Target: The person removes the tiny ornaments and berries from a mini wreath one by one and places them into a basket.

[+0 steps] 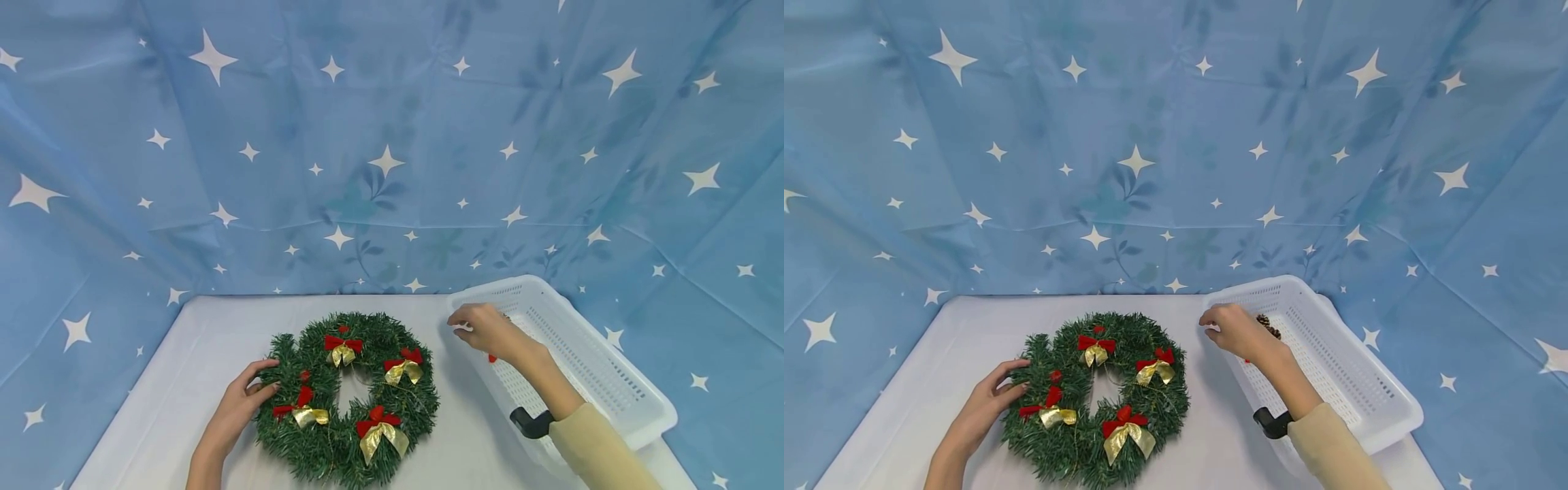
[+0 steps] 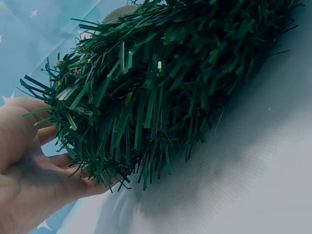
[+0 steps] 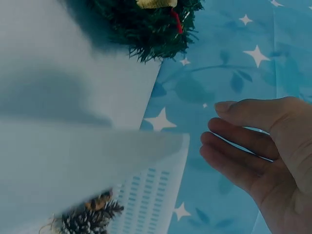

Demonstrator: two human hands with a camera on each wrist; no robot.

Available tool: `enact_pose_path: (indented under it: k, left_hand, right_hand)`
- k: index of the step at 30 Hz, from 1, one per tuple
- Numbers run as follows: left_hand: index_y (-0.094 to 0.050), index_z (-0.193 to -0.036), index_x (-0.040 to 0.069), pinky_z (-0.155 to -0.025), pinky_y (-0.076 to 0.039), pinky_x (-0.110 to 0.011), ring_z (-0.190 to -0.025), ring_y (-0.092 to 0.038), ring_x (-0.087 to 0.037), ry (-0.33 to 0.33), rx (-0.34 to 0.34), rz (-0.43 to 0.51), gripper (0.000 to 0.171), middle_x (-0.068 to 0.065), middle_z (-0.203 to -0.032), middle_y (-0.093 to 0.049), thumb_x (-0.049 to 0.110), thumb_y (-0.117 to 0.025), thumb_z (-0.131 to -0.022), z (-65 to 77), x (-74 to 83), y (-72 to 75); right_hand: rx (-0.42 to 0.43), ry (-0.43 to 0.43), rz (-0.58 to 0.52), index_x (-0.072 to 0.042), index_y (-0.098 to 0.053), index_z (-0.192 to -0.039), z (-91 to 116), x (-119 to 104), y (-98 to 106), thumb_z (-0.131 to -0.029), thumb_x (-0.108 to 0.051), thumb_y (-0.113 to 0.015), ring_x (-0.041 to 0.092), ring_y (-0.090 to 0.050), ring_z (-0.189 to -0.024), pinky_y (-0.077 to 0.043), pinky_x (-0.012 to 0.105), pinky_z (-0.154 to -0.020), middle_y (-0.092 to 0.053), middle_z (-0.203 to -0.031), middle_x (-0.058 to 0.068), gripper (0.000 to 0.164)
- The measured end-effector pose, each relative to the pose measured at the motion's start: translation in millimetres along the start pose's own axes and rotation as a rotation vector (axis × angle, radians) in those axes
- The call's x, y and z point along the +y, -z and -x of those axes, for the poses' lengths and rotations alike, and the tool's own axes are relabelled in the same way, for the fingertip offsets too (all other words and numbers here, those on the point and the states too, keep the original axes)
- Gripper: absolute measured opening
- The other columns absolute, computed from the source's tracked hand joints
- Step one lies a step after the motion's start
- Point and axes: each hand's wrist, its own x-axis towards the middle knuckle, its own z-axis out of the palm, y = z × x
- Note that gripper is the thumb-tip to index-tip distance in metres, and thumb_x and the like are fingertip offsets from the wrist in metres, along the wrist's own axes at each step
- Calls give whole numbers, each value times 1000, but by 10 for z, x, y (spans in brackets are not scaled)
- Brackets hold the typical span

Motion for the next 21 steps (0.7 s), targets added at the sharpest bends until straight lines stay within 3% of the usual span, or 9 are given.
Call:
enact_pose_path:
  k: [12, 21]
  left_hand:
    - [-41, -155, 14, -112, -34, -72, -150, -23, -55, -11, 6, -17, 59, -21, -172, -7, 27, -65, -102, -53, 64, 21]
    - [-42, -154, 11, -108, -42, -68, -147, -24, -61, 32, 21, -34, 61, -26, -170, -8, 28, -66, -101, -54, -12, -4]
  right_hand:
    - [-24, 36, -66, 1, -77, -107, -235, -152, -129, -90, 3, -73, 26, -75, -90, -62, 31, -78, -77, -103, 13, 17]
    - [-93, 38, -129, 1, -77, -108, -290, -233, -314, -92, 2, -73, 18, -73, -83, -58, 21, -70, -77, -104, 16, 17]
